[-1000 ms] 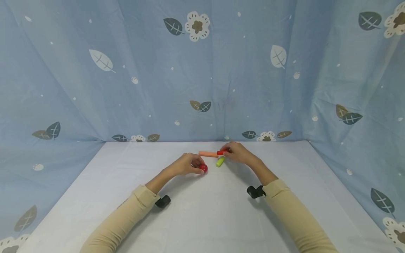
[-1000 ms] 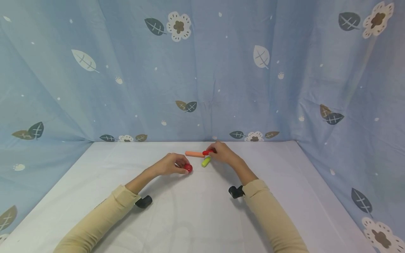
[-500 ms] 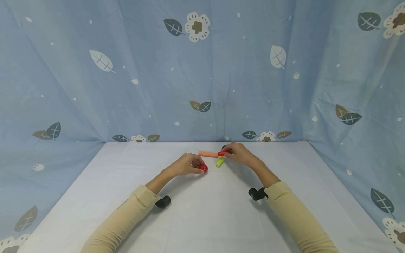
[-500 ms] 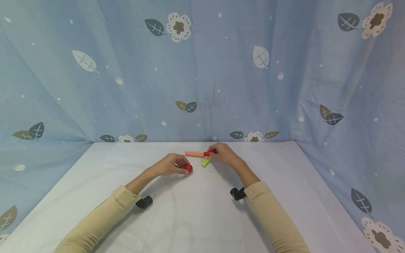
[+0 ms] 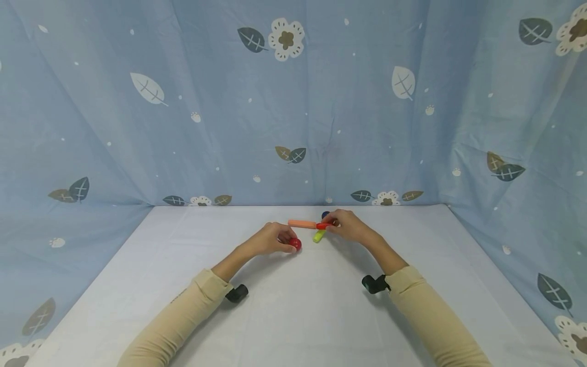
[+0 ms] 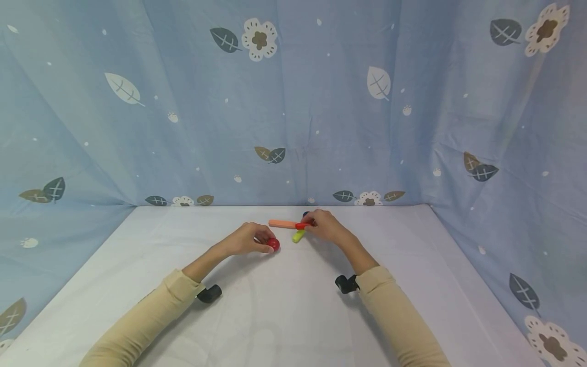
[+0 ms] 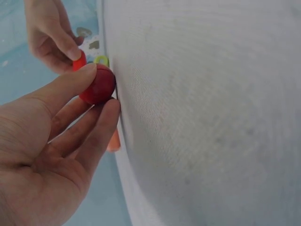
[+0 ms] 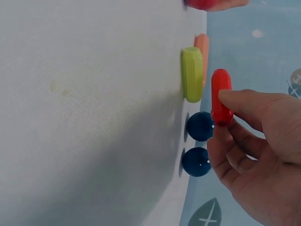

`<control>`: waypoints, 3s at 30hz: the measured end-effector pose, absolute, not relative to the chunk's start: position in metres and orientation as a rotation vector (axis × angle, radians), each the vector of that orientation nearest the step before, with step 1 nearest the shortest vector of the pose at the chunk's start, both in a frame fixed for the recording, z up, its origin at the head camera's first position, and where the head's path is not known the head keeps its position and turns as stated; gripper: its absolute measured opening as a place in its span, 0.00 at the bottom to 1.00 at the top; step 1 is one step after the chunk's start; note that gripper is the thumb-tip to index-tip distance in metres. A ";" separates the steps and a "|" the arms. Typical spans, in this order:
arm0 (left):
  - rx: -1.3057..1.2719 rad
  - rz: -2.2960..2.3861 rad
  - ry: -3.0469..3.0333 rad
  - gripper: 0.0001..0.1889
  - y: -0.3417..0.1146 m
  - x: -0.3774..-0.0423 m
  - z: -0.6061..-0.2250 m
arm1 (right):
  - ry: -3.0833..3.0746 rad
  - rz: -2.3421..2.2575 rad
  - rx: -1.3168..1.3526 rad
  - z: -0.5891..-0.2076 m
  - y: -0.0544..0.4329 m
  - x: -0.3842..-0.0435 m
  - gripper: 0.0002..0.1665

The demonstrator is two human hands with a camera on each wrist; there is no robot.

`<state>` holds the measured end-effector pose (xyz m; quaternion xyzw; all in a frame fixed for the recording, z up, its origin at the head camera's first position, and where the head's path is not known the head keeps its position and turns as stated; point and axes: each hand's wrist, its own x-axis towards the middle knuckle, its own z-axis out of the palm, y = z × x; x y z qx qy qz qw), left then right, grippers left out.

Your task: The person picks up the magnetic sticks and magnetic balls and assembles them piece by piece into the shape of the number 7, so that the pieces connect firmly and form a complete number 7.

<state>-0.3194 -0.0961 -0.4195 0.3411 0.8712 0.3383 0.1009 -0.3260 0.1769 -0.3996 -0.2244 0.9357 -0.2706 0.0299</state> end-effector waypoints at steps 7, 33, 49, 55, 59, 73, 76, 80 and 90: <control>0.988 0.988 2.581 0.13 -0.095 -0.319 -0.418 | 2.890 -0.831 -0.677 -0.398 0.177 -0.324 0.15; 0.909 1.025 2.592 0.15 -0.094 -0.314 -0.422 | 2.853 -0.789 -0.702 -0.401 0.178 -0.312 0.14; 0.944 0.977 2.603 0.14 -0.092 -0.316 -0.419 | 2.838 -0.780 -0.768 -0.402 0.178 -0.309 0.14; 0.915 0.975 2.618 0.15 -0.092 -0.318 -0.419 | 2.838 -0.786 -0.789 -0.403 0.178 -0.308 0.13; 0.901 0.967 2.629 0.15 -0.092 -0.318 -0.419 | 2.845 -0.769 -0.811 -0.404 0.178 -0.307 0.13; 0.919 0.955 2.648 0.14 -0.089 -0.316 -0.417 | 2.803 -0.730 -0.873 -0.405 0.177 -0.301 0.11; 0.955 0.927 2.658 0.13 -0.089 -0.314 -0.417 | 2.798 -0.715 -0.868 -0.406 0.176 -0.298 0.12; 0.975 0.925 2.661 0.12 -0.089 -0.312 -0.416 | 2.793 -0.712 -0.861 -0.407 0.174 -0.295 0.13; 0.946 0.946 2.633 0.14 -0.085 -0.314 -0.415 | 2.785 -0.720 -0.907 -0.407 0.175 -0.291 0.12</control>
